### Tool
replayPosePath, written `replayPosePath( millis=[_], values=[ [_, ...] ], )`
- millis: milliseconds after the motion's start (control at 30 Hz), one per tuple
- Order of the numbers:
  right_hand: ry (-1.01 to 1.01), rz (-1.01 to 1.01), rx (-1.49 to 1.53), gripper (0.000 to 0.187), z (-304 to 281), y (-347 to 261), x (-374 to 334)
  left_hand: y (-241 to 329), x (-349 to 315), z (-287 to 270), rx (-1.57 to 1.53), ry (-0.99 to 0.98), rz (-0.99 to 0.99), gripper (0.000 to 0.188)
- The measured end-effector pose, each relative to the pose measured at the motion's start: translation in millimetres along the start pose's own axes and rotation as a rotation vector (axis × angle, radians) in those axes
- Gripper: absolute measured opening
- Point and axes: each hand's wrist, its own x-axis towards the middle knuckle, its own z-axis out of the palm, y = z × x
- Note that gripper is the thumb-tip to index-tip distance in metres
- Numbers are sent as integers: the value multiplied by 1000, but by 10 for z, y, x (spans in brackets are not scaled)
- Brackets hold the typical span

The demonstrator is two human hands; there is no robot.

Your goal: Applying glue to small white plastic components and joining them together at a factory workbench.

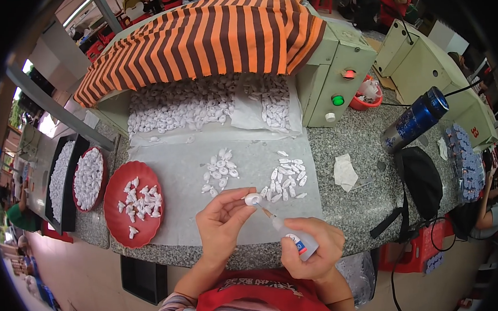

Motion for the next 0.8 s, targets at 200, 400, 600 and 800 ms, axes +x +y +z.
replayPosePath(
  millis=[200,400,600,800],
  values=[
    [92,826,420,15,102,241,15,-4,94,-199,79,110,57,31],
    [-235,680,19,19,674,1159,-323,-61,84,-300,81,123,77,32],
    [-530,423,-650,24,744,1113,-146,-9,61,-368,-40,143,46,34],
    [-178,607,182,12,306,604,79,-118,28,-320,-54,35,-111,33]
  ],
)
